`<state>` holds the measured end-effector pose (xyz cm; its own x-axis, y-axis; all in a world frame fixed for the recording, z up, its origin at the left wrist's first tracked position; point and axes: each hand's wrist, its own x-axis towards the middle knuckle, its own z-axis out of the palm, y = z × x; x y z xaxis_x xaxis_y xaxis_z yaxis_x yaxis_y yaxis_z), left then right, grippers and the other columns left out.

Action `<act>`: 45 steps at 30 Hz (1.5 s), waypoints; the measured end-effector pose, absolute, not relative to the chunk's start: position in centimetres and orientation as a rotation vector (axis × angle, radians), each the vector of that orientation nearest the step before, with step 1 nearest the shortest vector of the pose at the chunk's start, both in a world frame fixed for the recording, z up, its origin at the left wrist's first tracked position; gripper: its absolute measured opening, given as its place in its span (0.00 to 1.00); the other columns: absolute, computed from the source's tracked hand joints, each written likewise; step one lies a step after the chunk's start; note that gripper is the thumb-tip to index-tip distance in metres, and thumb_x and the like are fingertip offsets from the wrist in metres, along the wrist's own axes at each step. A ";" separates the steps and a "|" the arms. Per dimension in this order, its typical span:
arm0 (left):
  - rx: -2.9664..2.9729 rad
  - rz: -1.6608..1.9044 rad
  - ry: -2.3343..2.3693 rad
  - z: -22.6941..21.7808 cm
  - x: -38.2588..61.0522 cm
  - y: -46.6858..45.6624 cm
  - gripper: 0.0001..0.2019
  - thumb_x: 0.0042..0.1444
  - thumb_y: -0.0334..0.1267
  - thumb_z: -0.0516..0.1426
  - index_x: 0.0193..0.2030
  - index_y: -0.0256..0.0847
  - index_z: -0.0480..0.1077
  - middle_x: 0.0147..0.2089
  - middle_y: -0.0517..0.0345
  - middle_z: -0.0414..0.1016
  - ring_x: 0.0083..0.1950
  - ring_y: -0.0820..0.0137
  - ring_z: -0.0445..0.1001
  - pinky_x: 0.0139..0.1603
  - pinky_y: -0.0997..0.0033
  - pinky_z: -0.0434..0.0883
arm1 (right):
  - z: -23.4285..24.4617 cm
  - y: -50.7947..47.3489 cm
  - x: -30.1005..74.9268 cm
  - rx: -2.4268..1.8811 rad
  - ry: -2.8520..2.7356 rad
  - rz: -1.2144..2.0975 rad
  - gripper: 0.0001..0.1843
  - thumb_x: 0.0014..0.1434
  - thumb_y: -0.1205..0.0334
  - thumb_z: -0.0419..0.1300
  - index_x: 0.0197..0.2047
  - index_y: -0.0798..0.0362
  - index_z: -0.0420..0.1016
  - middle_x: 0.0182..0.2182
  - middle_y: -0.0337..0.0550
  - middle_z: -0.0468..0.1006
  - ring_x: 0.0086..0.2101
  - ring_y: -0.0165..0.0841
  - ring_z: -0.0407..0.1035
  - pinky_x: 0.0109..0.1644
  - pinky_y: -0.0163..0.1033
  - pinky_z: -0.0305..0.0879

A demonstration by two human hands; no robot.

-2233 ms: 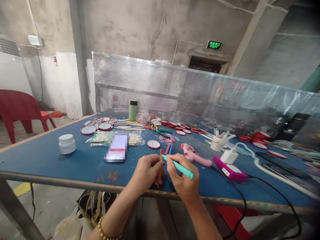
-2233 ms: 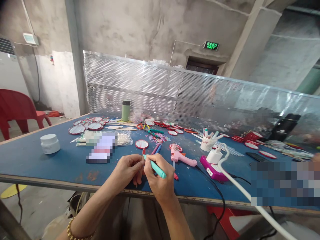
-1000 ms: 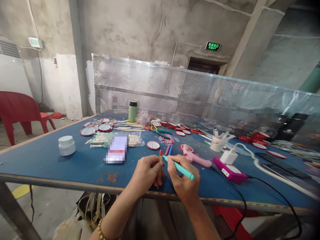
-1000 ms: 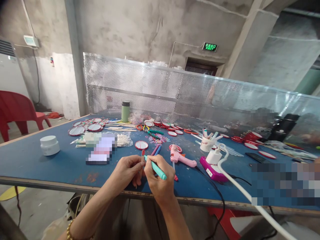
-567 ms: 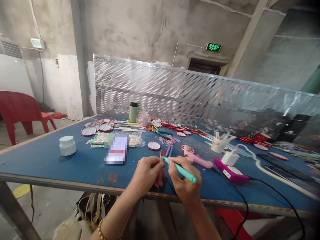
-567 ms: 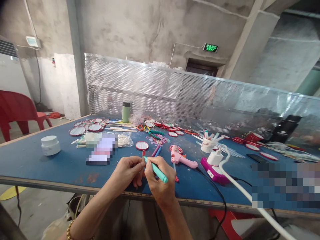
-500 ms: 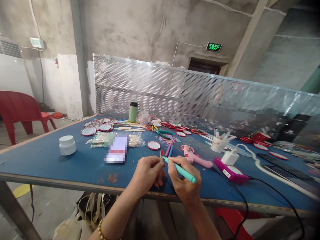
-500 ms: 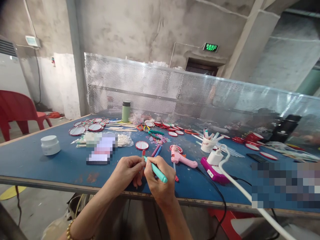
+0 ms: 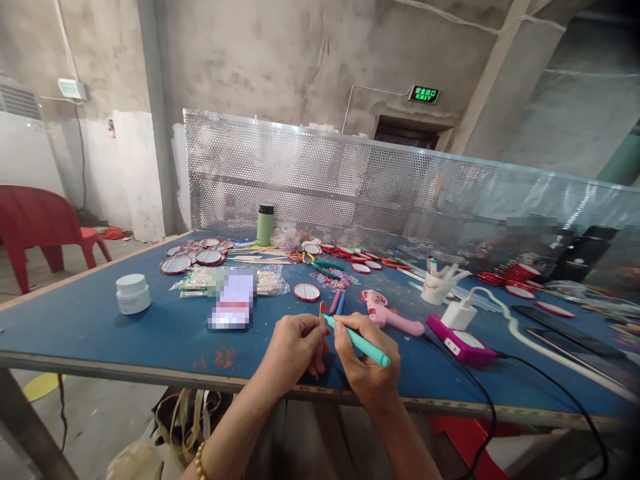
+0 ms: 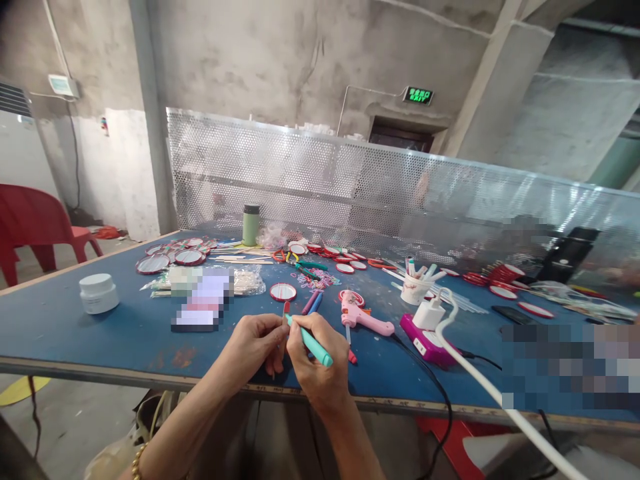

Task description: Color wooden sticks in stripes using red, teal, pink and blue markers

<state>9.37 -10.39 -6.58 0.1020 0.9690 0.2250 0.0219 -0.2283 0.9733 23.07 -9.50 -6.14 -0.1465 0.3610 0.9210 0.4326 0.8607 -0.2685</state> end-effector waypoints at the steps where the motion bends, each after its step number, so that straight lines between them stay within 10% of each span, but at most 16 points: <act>1: 1.448 1.282 1.047 -6.6 9.4 -10.4 0.14 0.57 0.43 0.54 0.23 0.39 0.67 0.14 0.62 0.67 0.13 0.76 0.63 0.15 0.80 0.63 | -6.1 -9.5 23.1 -0.611 -1.755 -0.066 0.06 0.63 0.69 0.58 0.37 0.52 0.75 0.28 0.38 0.79 0.26 0.29 0.74 0.31 0.33 0.69; 45: 1.473 1.311 1.047 -7.1 9.4 -10.1 0.13 0.58 0.40 0.53 0.24 0.39 0.67 0.15 0.62 0.68 0.15 0.75 0.65 0.17 0.79 0.65 | -6.3 -9.0 23.1 -0.632 -1.776 -0.088 0.05 0.63 0.69 0.58 0.36 0.53 0.75 0.26 0.37 0.78 0.24 0.27 0.71 0.30 0.32 0.67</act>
<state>9.35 -10.12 -7.13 0.0881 0.9629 0.2552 0.0363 -0.2591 0.9652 23.10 -9.02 -6.31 -0.1644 0.3690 0.9148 0.4579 0.8500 -0.2605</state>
